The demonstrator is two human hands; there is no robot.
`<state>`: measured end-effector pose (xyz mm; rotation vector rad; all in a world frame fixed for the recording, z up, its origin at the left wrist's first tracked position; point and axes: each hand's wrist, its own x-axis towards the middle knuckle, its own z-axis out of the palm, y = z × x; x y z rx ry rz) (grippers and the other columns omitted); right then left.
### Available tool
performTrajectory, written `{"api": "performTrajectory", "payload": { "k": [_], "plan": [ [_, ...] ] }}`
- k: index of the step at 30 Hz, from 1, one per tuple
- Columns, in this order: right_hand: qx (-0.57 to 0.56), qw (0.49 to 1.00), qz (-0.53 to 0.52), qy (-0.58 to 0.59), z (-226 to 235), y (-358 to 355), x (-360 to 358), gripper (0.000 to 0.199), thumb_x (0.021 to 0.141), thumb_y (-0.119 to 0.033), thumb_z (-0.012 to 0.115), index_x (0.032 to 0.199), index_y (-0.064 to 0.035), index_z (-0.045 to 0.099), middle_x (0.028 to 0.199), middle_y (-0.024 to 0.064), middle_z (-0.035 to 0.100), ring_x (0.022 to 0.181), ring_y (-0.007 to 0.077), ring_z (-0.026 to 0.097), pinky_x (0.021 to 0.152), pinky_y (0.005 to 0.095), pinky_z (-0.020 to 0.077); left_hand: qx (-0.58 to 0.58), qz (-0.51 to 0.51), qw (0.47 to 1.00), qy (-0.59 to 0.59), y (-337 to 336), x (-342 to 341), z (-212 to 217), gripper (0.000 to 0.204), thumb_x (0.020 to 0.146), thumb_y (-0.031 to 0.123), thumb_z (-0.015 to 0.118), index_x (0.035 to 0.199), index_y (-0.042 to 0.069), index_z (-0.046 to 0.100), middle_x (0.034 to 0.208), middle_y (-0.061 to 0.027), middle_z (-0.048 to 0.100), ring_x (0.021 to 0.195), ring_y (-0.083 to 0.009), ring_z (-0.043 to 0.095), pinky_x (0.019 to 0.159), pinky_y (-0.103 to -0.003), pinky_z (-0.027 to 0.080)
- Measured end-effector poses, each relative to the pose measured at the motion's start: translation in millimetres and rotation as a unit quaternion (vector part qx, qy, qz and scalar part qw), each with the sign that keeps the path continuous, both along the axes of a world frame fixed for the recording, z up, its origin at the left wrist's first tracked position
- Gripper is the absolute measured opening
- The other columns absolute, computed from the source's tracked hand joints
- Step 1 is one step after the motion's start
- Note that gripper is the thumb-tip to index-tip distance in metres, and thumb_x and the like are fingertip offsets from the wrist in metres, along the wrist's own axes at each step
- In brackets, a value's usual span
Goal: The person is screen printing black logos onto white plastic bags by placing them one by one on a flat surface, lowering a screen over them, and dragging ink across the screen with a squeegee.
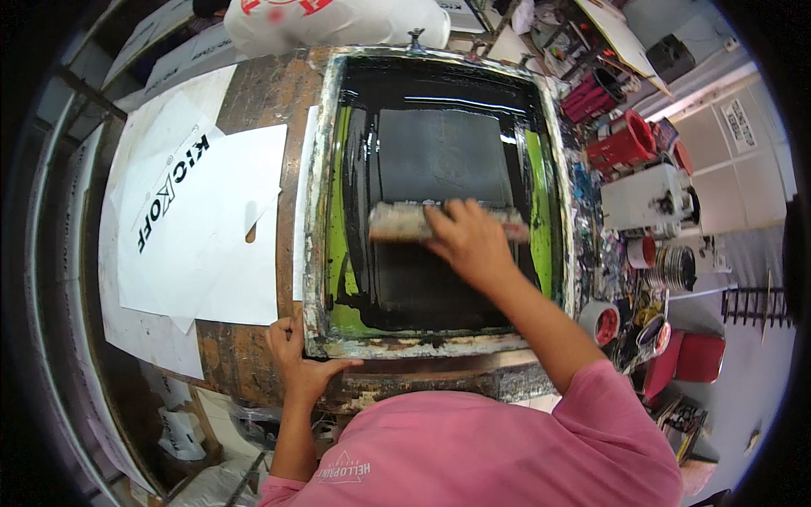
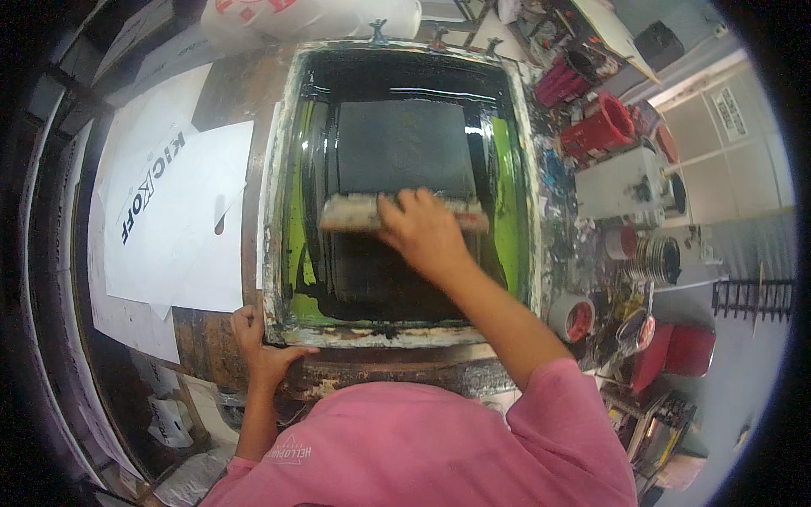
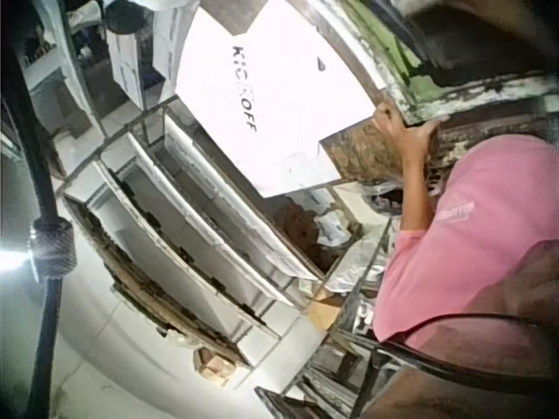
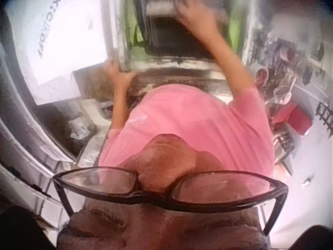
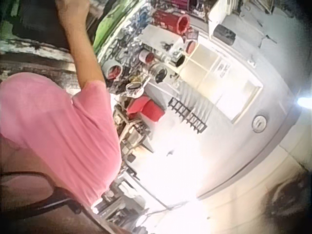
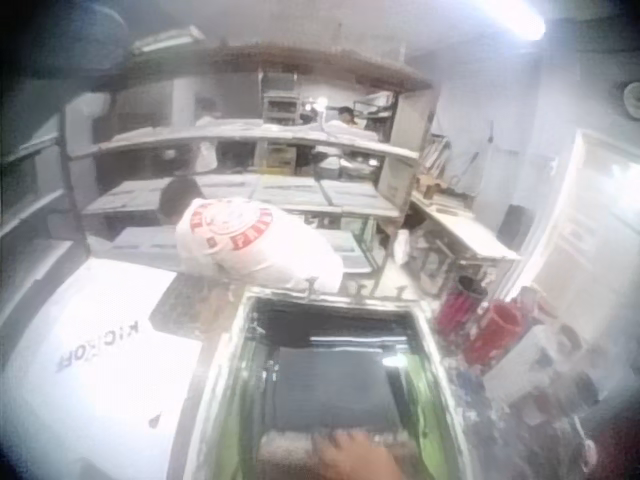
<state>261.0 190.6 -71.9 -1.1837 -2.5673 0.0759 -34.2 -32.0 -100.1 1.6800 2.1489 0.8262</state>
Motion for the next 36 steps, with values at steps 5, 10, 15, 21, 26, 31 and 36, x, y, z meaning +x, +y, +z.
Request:
{"api": "performTrajectory", "payload": {
  "k": [5,10,15,21,26,31,36],
  "plan": [
    [0.070,0.997,0.002,-0.012,-11.8,130.0,-16.3,0.049,0.087,-0.030,0.083,0.131,-0.0143,0.069,0.105,0.0095,0.063,0.101,0.0330,0.065,0.080,0.0478,0.0573,-0.009,0.012,1.000,-0.003,-1.2,-0.6,-0.6,0.116,0.035,0.057,0.104,0.133,0.005,0.072,0.115,-0.0093,0.048,0.112,-0.0313,0.047,0.098,-0.047,0.043],
    [0.036,0.999,0.013,-0.039,0.1,211.1,-16.4,0.038,0.097,-0.042,0.074,0.122,-0.0144,0.072,0.108,0.0109,0.068,0.105,0.0345,0.069,0.081,0.0510,0.0581,0.019,0.012,1.000,-0.020,-0.6,-0.1,5.5,0.119,0.035,0.058,0.104,0.136,0.005,0.072,0.112,-0.0089,0.051,0.107,-0.0309,0.050,0.096,-0.046,0.045],
    [-0.172,0.973,0.082,-0.127,71.1,167.9,-5.4,0.046,0.103,-0.053,0.063,0.122,-0.0117,0.072,0.106,0.0196,0.075,0.101,0.0434,0.072,0.088,0.0565,0.0566,0.081,0.006,0.996,-0.024,-3.0,1.1,1.2,0.122,0.038,0.054,0.105,0.145,0.007,0.068,0.112,-0.0096,0.057,0.107,-0.0307,0.054,0.095,-0.046,0.046],
    [-0.192,0.975,0.036,-0.103,89.3,-69.9,30.1,0.042,0.103,-0.047,0.067,0.119,-0.0084,0.070,0.107,0.0193,0.069,0.098,0.0437,0.071,0.083,0.0560,0.0559,0.116,0.001,0.991,-0.069,-5.3,4.9,-5.6,0.123,0.049,0.048,0.106,0.155,0.007,0.059,0.109,-0.0110,0.072,0.101,-0.0305,0.065,0.098,-0.047,0.049],
    [-0.065,0.995,-0.058,-0.054,119.4,-146.5,25.2,0.040,0.093,-0.037,0.077,0.123,-0.0115,0.071,0.108,0.0151,0.063,0.104,0.0364,0.064,0.093,0.0497,0.0529,0.173,-0.004,0.917,-0.360,6.0,24.3,39.9,0.111,0.062,0.017,0.106,0.156,-0.002,0.051,0.136,-0.0151,0.069,0.125,-0.0268,0.067,0.109,-0.041,0.053],
    [0.202,0.975,-0.086,0.027,188.5,-123.2,8.5,0.038,0.090,-0.028,0.073,0.119,-0.0055,0.069,0.104,0.0132,0.062,0.099,0.0357,0.061,0.103,0.0550,0.0374,0.304,-0.019,0.839,-0.451,34.6,38.5,96.9,0.116,0.085,0.023,0.097,0.171,0.001,0.023,0.158,-0.0174,0.048,0.138,-0.0258,0.056,0.116,-0.040,0.047],
    [0.273,0.958,-0.080,0.043,250.2,-78.7,-2.1,0.029,0.093,-0.035,0.072,0.102,-0.0072,0.070,0.091,0.0103,0.065,0.095,0.0314,0.064,0.095,0.0519,0.0403,0.159,-0.024,0.987,-0.024,61.8,32.7,76.5,0.115,0.087,0.060,0.082,0.171,0.004,0.027,0.162,-0.0292,0.039,0.156,-0.0407,0.032,0.126,-0.064,0.021]
  ]
}}
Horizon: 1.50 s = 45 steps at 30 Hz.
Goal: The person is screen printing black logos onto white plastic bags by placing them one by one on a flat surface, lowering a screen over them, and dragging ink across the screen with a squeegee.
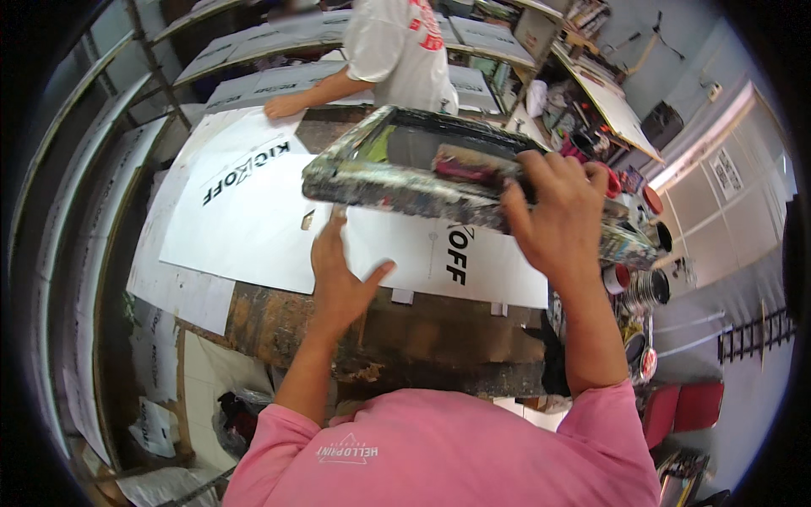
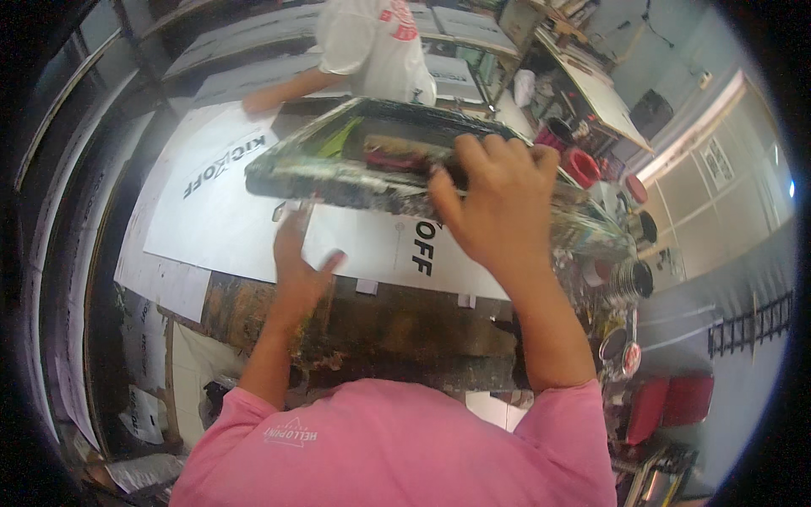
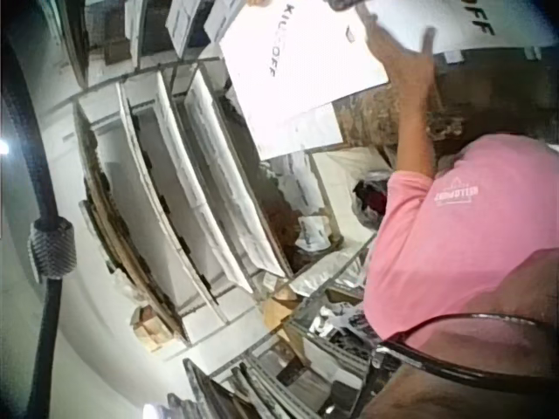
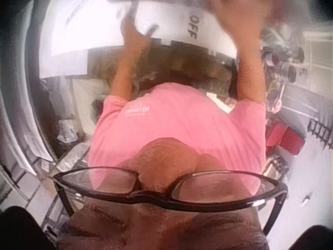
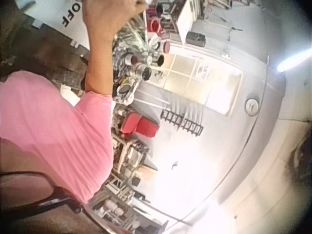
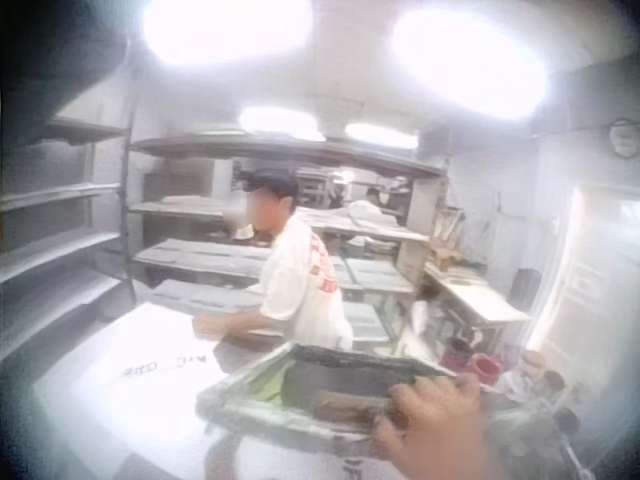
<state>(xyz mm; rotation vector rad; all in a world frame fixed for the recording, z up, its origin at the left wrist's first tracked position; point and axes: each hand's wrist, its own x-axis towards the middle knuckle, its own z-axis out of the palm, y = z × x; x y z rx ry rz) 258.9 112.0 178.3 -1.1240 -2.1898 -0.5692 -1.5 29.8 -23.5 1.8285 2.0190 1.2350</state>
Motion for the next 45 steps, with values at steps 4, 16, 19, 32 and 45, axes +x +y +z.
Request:
{"api": "performTrajectory", "payload": {
  "k": [4,16,19,32,45],
  "plan": [
    [0.013,1.000,-0.002,-0.001,30.1,26.4,-1.6,0.029,0.095,-0.034,0.068,0.101,-0.0056,0.070,0.089,0.0126,0.068,0.093,0.0330,0.066,0.093,0.0501,0.0410,-0.245,0.044,0.928,0.278,-18.1,20.8,-53.6,0.126,0.085,0.096,0.047,0.172,0.007,0.027,0.174,-0.0310,0.024,0.166,-0.0426,0.012,0.121,-0.082,-0.004],
    [-0.086,0.996,-0.018,0.014,78.0,71.8,0.3,0.053,0.108,-0.048,0.053,0.125,-0.0010,0.072,0.091,0.0151,0.071,0.079,0.0245,0.062,0.078,0.0373,0.0493,-0.257,0.071,0.928,0.259,-16.9,29.2,-66.9,0.142,0.073,0.101,0.057,0.168,-0.003,0.032,0.178,-0.0218,0.023,0.167,-0.0435,0.008,0.120,-0.080,-0.014],
    [-0.142,0.986,0.029,0.085,71.4,85.3,10.7,0.056,0.109,-0.049,0.054,0.127,0.0006,0.072,0.088,0.0117,0.069,0.072,0.0153,0.059,0.070,0.0309,0.0488,-0.222,0.008,0.944,0.245,-21.2,30.9,-65.2,0.139,0.075,0.100,0.055,0.167,-0.002,0.034,0.177,-0.0205,0.027,0.167,-0.0421,0.010,0.121,-0.080,-0.014],
    [-0.019,0.999,0.004,0.026,77.9,64.5,-9.6,0.042,0.099,-0.043,0.063,0.107,-0.0024,0.073,0.089,0.0204,0.071,0.082,0.0364,0.069,0.082,0.0450,0.0481,0.107,0.057,0.986,-0.116,57.6,32.4,8.8,0.035,0.095,0.010,0.076,0.127,-0.004,0.075,0.133,-0.0270,0.072,0.129,-0.0395,0.068,0.116,-0.048,0.049],
    [0.020,0.999,0.005,0.042,47.1,43.4,-5.0,0.041,0.097,-0.040,0.068,0.109,-0.0024,0.075,0.096,0.0163,0.076,0.094,0.0340,0.070,0.090,0.0458,0.0422,-0.011,0.268,0.963,0.028,12.6,-264.2,-46.7,0.052,0.080,0.013,0.076,0.131,0.001,0.077,0.122,-0.0222,0.079,0.112,-0.0330,0.076,0.102,-0.038,0.056]
  ]
}}
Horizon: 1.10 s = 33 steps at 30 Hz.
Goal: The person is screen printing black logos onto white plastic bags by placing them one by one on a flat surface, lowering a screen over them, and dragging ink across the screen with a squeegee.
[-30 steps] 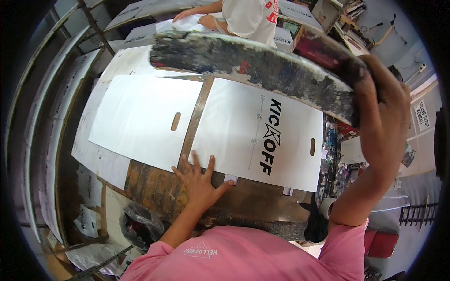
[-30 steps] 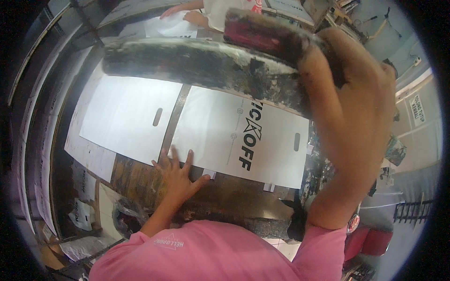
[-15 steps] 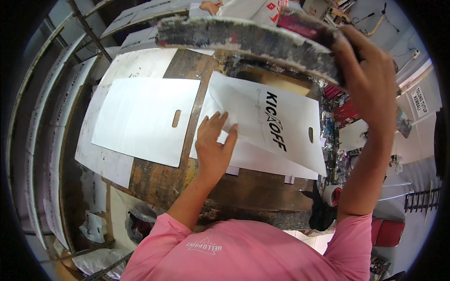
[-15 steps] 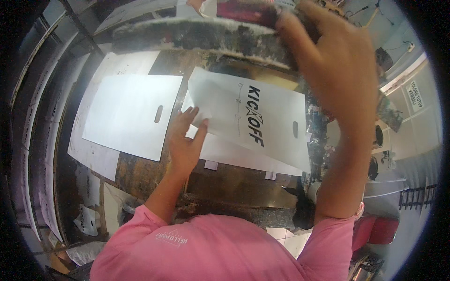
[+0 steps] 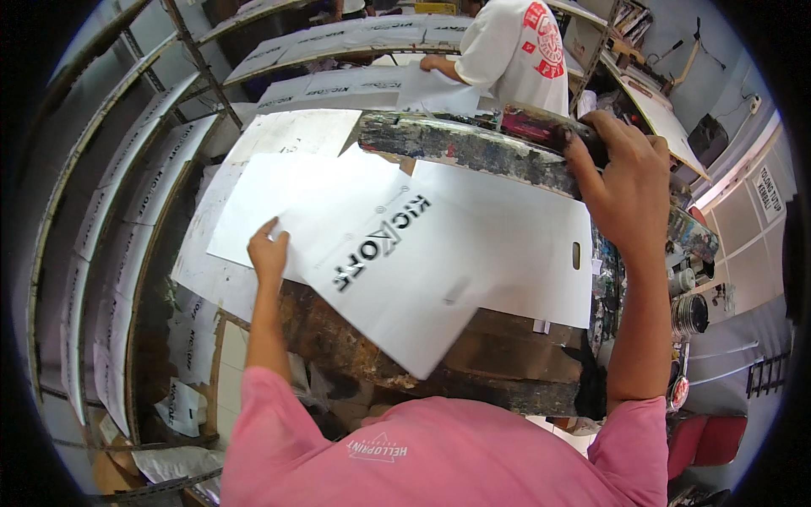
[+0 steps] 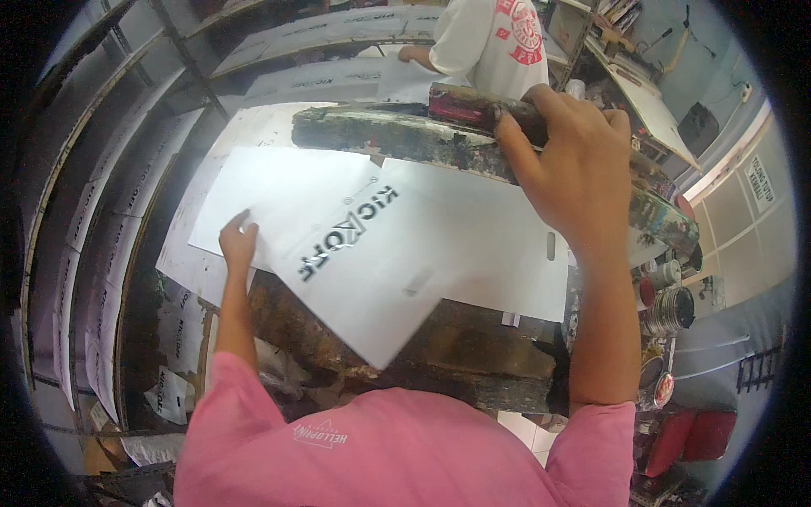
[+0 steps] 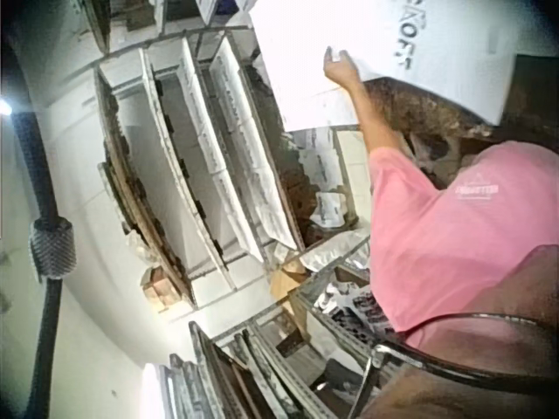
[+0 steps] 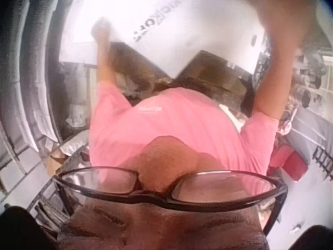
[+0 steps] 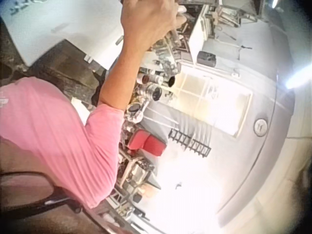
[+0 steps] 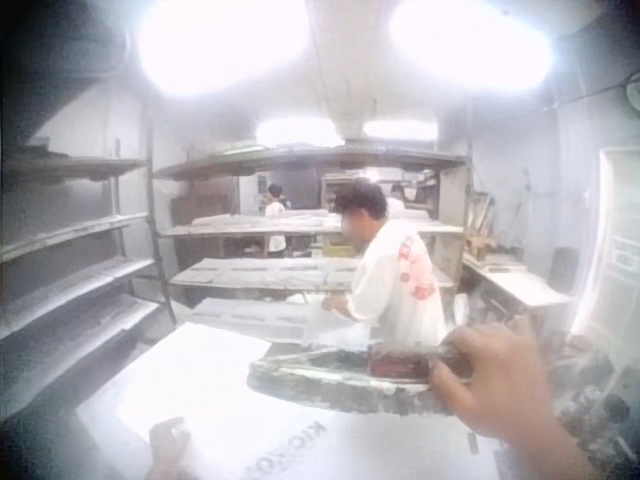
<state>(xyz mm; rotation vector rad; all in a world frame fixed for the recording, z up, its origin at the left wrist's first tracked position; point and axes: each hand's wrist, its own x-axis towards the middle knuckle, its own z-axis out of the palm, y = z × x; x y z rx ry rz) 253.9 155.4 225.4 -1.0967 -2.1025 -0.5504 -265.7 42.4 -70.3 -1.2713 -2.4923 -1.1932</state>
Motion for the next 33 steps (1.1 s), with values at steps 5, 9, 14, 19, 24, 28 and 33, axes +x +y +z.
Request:
{"api": "performTrajectory", "payload": {
  "k": [5,9,14,19,24,28,33],
  "plan": [
    [-0.003,1.000,-0.012,0.008,1.4,-2.4,-2.0,0.052,0.097,-0.045,0.068,0.127,-0.0019,0.070,0.096,0.0188,0.076,0.094,0.0361,0.070,0.091,0.0487,0.0436,-0.157,0.189,0.962,0.122,22.3,-14.8,69.2,0.088,0.091,0.042,0.085,0.163,0.008,0.048,0.150,-0.0391,0.053,0.135,-0.0486,0.058,0.111,-0.054,0.050],
    [-0.057,0.998,-0.002,-0.009,-22.5,-20.6,7.3,0.065,0.096,-0.041,0.068,0.146,-0.0031,0.057,0.099,0.0210,0.070,0.096,0.0401,0.065,0.093,0.0515,0.0441,0.142,-0.395,0.852,-0.312,5.0,138.7,105.8,0.120,0.083,-0.002,0.087,0.176,0.014,0.013,0.124,-0.0143,0.068,0.098,-0.0185,0.071,0.078,-0.029,0.059],
    [-0.295,0.926,0.159,-0.172,-102.2,-49.3,52.1,0.047,0.093,-0.026,0.076,0.131,-0.0001,0.065,0.107,0.0180,0.065,0.105,0.0385,0.062,0.094,0.0500,0.0480,0.105,-0.366,0.796,-0.471,-44.4,248.7,90.8,0.105,0.065,0.005,0.103,0.154,-0.004,0.048,0.128,-0.0111,0.072,0.115,-0.0193,0.069,0.104,-0.035,0.055],
    [-0.410,0.892,0.174,-0.076,-199.5,1.0,69.8,0.042,0.095,-0.017,0.073,0.137,-0.0132,0.068,0.120,0.0156,0.072,0.113,0.0396,0.067,0.095,0.0522,0.0548,-0.057,-0.227,0.956,-0.180,-69.7,247.6,6.6,0.108,0.046,0.033,0.110,0.141,0.002,0.067,0.110,-0.0096,0.066,0.106,-0.0288,0.064,0.095,-0.042,0.052],
    [-0.250,0.954,0.146,-0.080,-261.3,148.3,41.6,0.042,0.099,-0.018,0.070,0.141,-0.0186,0.068,0.123,0.0118,0.073,0.112,0.0377,0.067,0.094,0.0503,0.0565,-0.041,-0.245,0.962,-0.113,-76.2,238.0,-41.3,0.114,0.039,0.040,0.109,0.139,0.002,0.068,0.107,-0.0082,0.050,0.102,-0.0290,0.051,0.091,-0.043,0.047],
    [-0.228,0.960,0.127,-0.100,-286.3,247.1,18.6,0.040,0.100,-0.022,0.070,0.140,-0.0208,0.069,0.121,0.0116,0.073,0.111,0.0371,0.068,0.095,0.0505,0.0566,-0.106,-0.241,0.960,-0.091,-76.5,236.6,-38.2,0.121,0.037,0.042,0.109,0.144,0.004,0.065,0.112,-0.0093,0.051,0.107,-0.0299,0.052,0.094,-0.044,0.046],
    [-0.229,0.964,0.066,-0.118,-304.0,272.9,3.1,0.038,0.098,-0.042,0.071,0.129,-0.0215,0.071,0.107,0.0070,0.070,0.106,0.0326,0.070,0.083,0.0508,0.0595,-0.093,-0.242,0.965,-0.043,-71.9,237.9,-32.4,0.116,0.041,0.053,0.105,0.140,0.004,0.070,0.100,-0.0066,0.050,0.096,-0.0278,0.051,0.084,-0.044,0.044]
  ]
}}
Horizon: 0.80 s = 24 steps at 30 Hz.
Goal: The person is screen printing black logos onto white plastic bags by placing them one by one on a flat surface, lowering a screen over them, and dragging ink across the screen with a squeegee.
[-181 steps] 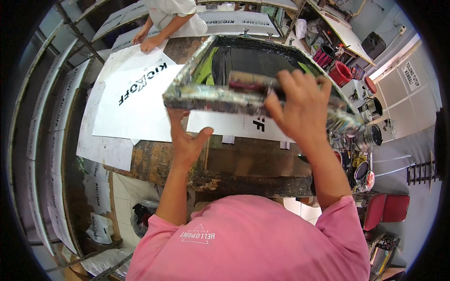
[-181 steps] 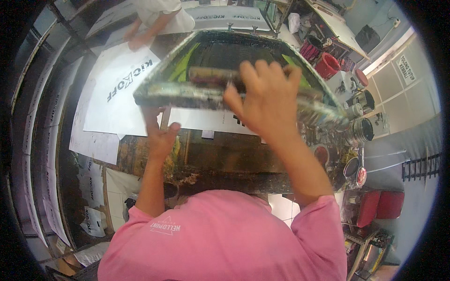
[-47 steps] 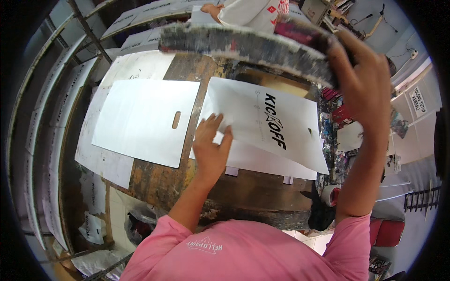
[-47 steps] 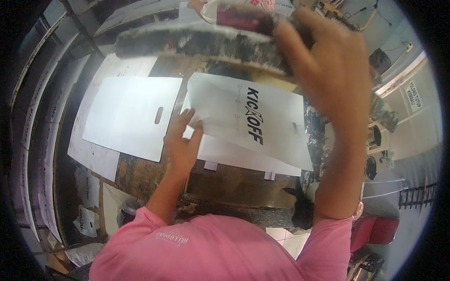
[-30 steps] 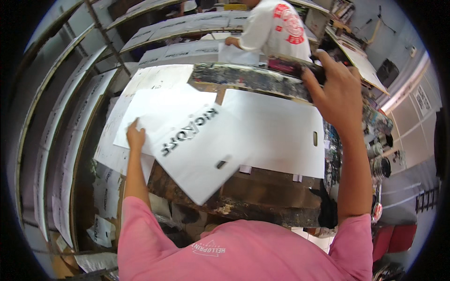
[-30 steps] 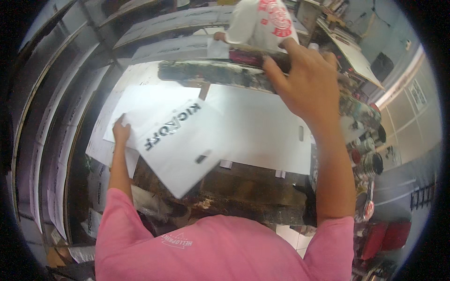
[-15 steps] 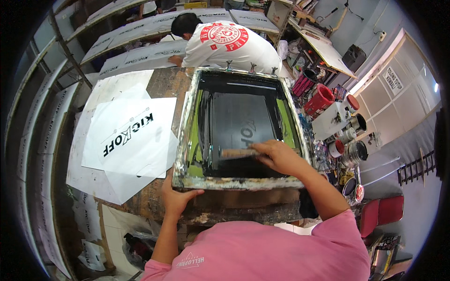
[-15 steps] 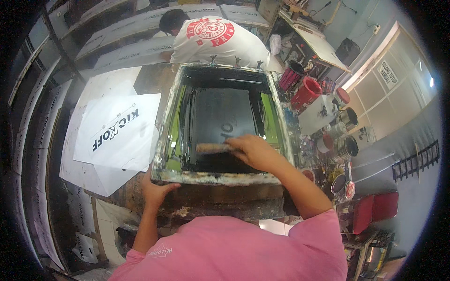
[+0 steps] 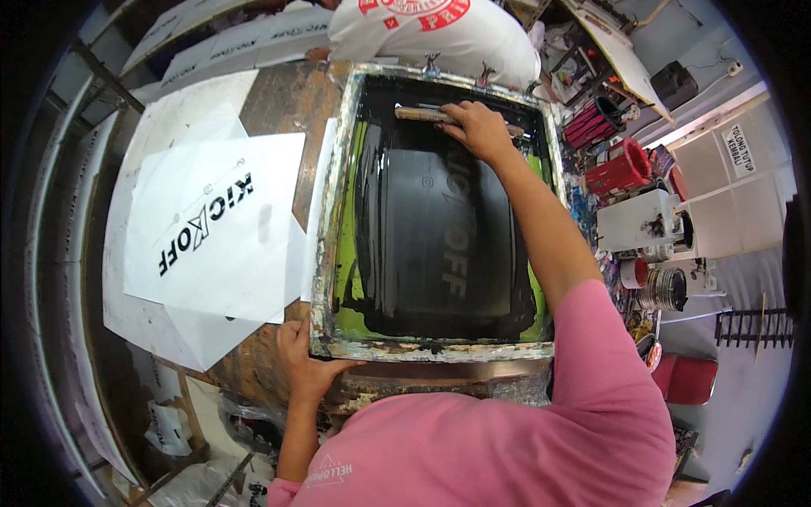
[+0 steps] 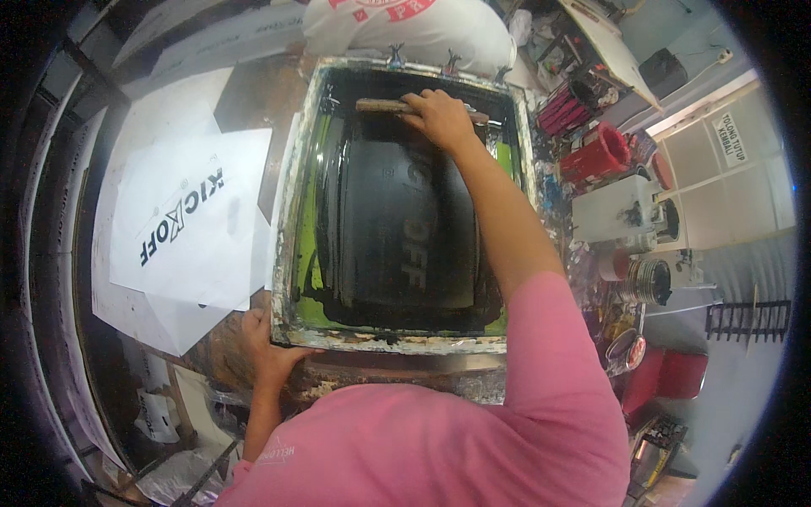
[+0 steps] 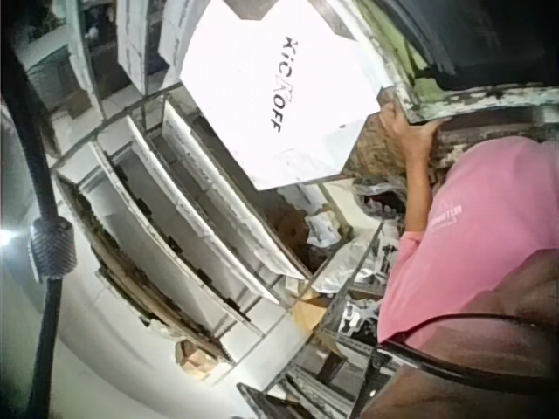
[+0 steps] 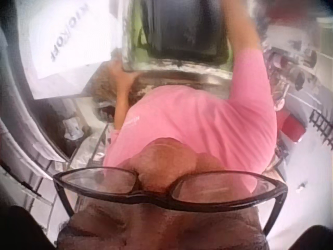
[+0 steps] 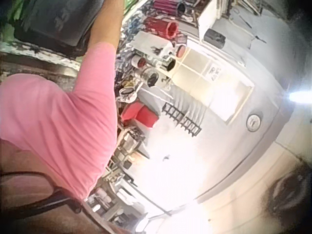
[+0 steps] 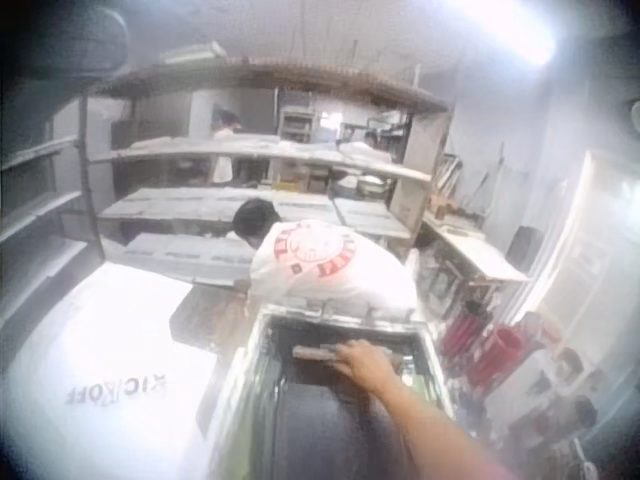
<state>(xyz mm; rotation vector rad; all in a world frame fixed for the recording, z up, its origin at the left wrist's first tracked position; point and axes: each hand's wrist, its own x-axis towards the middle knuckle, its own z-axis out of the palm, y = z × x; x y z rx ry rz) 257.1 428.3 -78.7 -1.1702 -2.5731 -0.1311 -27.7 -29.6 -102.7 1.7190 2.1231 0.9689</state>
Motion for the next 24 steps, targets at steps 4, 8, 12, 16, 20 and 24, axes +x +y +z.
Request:
{"api": "performTrajectory", "payload": {
  "k": [4,8,12,16,20,24],
  "plan": [
    [0.030,0.999,-0.013,-0.003,-2.0,-51.4,-2.4,0.038,0.095,-0.041,0.075,0.127,-0.0196,0.073,0.107,0.0059,0.069,0.103,0.0302,0.069,0.081,0.0468,0.0588,-0.006,-0.005,1.000,-0.006,0.0,-0.8,-2.3,0.118,0.041,0.052,0.105,0.142,0.004,0.068,0.102,-0.0073,0.051,0.097,-0.0287,0.051,0.083,-0.044,0.044],
    [-0.010,1.000,-0.004,0.007,1.6,-139.4,10.4,0.042,0.091,-0.033,0.079,0.130,-0.0174,0.072,0.107,0.0064,0.069,0.102,0.0305,0.068,0.081,0.0455,0.0595,-0.003,-0.014,1.000,-0.005,-2.9,-2.2,-3.3,0.119,0.041,0.047,0.106,0.144,0.003,0.064,0.105,-0.0099,0.051,0.100,-0.0311,0.053,0.086,-0.046,0.045],
    [-0.038,0.999,0.004,0.017,1.8,-241.5,29.0,0.054,0.084,-0.026,0.085,0.134,-0.0133,0.070,0.109,0.0082,0.066,0.101,0.0312,0.066,0.081,0.0450,0.0576,-0.005,0.007,1.000,-0.014,-3.3,0.4,-0.5,0.106,0.041,0.037,0.107,0.133,0.001,0.069,0.108,-0.0115,0.054,0.105,-0.0339,0.055,0.093,-0.046,0.046],
    [-0.106,0.994,-0.004,0.011,21.3,-334.3,39.4,0.054,0.083,-0.028,0.086,0.132,-0.0113,0.069,0.106,0.0094,0.064,0.099,0.0314,0.065,0.079,0.0458,0.0575,-0.014,0.018,0.999,-0.045,-2.5,4.8,5.9,0.094,0.044,0.031,0.106,0.126,0.001,0.073,0.107,-0.0108,0.058,0.106,-0.0328,0.059,0.094,-0.045,0.048],
    [-0.195,0.980,-0.014,-0.030,48.2,-362.0,35.6,0.045,0.088,-0.032,0.082,0.124,-0.0087,0.068,0.104,0.0112,0.063,0.098,0.0334,0.066,0.077,0.0487,0.0574,0.000,0.014,0.998,-0.055,-3.3,6.3,9.4,0.081,0.048,0.030,0.106,0.118,0.003,0.076,0.108,-0.0106,0.062,0.103,-0.0315,0.061,0.091,-0.044,0.050],
    [-0.160,0.987,-0.007,-0.001,65.9,-356.4,38.3,0.038,0.095,-0.034,0.076,0.117,-0.0053,0.064,0.106,0.0150,0.063,0.100,0.0373,0.065,0.080,0.0483,0.0587,-0.009,0.020,0.998,-0.058,-4.9,5.7,11.1,0.091,0.048,0.036,0.108,0.125,0.000,0.074,0.110,-0.0106,0.058,0.107,-0.0310,0.060,0.095,-0.045,0.051]
  ]
}}
